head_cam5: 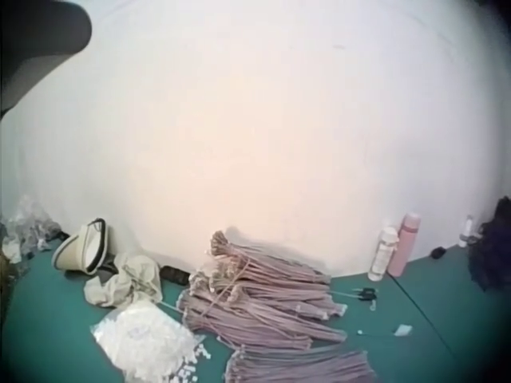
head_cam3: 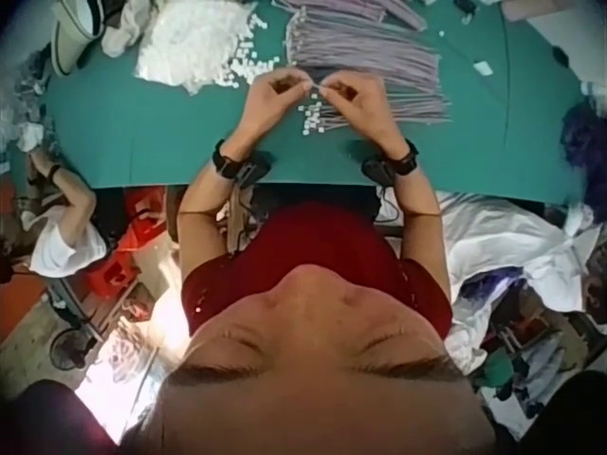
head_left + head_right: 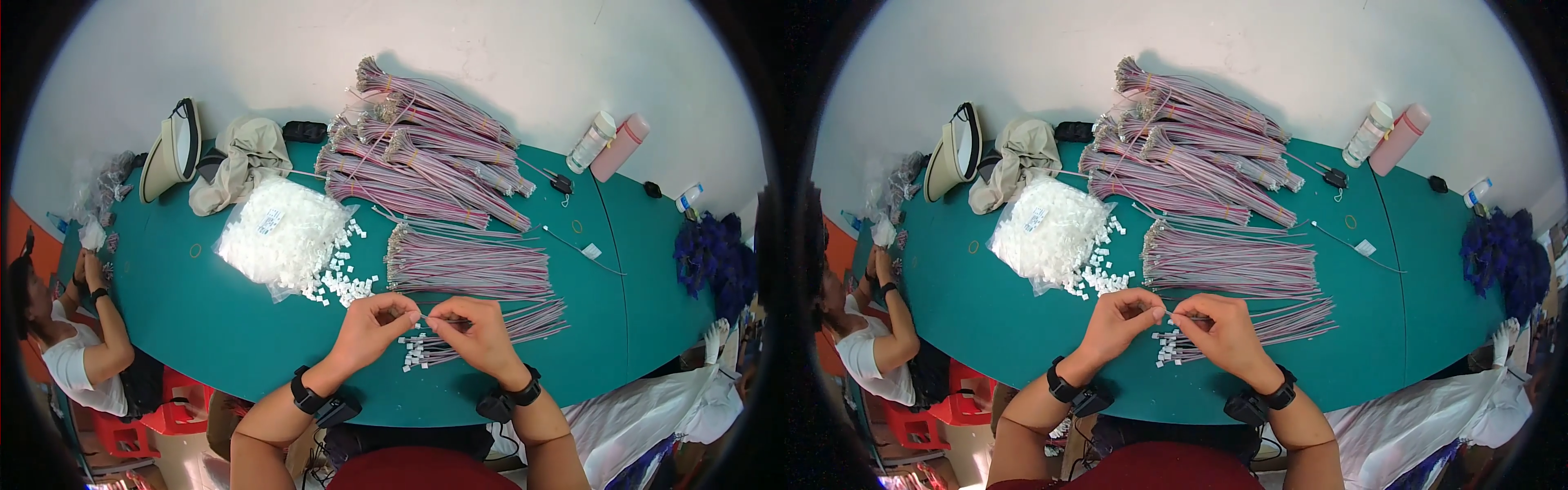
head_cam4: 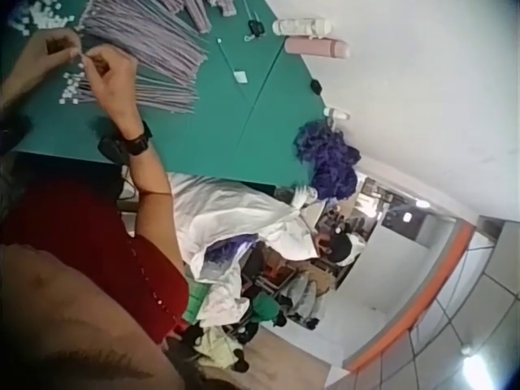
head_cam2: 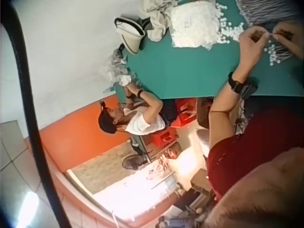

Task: Assembling wiring harnesses by threading small white plastic components onto multi-colored wires.

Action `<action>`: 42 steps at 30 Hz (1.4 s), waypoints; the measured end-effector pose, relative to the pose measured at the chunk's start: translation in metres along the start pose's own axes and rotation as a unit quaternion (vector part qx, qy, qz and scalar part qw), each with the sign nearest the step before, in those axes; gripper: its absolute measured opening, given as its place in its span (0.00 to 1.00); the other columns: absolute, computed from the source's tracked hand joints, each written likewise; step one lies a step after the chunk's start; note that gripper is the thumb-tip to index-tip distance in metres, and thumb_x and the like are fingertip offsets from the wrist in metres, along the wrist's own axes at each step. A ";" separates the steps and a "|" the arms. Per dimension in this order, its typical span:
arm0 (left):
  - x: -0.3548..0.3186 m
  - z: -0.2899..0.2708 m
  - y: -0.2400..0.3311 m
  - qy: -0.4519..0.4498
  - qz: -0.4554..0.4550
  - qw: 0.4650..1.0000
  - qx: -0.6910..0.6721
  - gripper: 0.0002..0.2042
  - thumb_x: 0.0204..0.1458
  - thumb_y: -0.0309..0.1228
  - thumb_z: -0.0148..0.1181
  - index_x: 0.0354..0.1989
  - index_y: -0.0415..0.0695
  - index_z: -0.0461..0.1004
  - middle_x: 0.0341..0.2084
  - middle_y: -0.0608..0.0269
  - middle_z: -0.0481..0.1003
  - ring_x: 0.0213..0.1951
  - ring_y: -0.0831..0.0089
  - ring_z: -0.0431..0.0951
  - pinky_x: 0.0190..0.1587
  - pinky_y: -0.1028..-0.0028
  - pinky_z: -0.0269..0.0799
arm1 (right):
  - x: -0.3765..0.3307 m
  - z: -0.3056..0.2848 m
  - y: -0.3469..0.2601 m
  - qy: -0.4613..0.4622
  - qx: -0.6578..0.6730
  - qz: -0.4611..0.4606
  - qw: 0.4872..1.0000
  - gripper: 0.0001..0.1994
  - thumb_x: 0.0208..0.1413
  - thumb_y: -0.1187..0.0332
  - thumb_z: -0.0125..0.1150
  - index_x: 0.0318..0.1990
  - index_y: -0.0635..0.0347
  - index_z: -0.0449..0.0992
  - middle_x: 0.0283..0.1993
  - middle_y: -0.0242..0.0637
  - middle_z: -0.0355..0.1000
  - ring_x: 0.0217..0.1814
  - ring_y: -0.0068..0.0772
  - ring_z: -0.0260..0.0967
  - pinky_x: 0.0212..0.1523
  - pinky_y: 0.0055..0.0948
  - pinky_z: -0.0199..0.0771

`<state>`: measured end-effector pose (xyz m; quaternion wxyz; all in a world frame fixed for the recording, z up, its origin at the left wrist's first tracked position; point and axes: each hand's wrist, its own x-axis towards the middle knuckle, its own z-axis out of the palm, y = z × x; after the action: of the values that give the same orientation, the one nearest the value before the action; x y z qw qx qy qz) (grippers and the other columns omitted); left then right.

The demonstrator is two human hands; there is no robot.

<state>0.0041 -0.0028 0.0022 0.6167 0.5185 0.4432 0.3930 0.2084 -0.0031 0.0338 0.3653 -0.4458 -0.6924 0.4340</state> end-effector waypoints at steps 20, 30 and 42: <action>0.000 0.001 0.005 0.010 0.015 0.995 -0.101 0.09 0.57 0.22 0.58 0.45 0.37 0.77 0.36 0.61 0.79 0.37 0.79 0.77 0.40 0.79 0.73 | -0.003 0.002 0.007 0.036 0.074 0.018 0.996 0.04 0.55 0.78 0.61 0.37 0.68 0.78 0.30 0.35 0.76 0.32 0.18 0.73 0.30 0.17 0.71; 0.000 0.000 0.008 -0.005 -0.004 0.995 -0.103 0.09 0.57 0.23 0.59 0.45 0.36 0.78 0.36 0.60 0.80 0.37 0.78 0.77 0.40 0.79 0.73 | -0.003 0.000 0.007 0.027 0.079 0.027 0.996 0.04 0.55 0.77 0.62 0.36 0.68 0.78 0.28 0.33 0.76 0.29 0.16 0.72 0.29 0.16 0.70; 0.000 -0.002 0.005 -0.003 -0.006 0.996 -0.091 0.09 0.55 0.24 0.61 0.43 0.37 0.79 0.35 0.63 0.79 0.36 0.79 0.77 0.38 0.80 0.71 | -0.003 0.004 0.006 0.051 0.076 0.018 0.996 0.04 0.53 0.76 0.65 0.35 0.66 0.81 0.28 0.32 0.77 0.28 0.16 0.72 0.28 0.16 0.70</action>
<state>0.0021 -0.0017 0.0074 0.6652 0.4585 0.4070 0.4262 0.2076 -0.0057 0.0262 0.4247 -0.4507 -0.6299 0.4687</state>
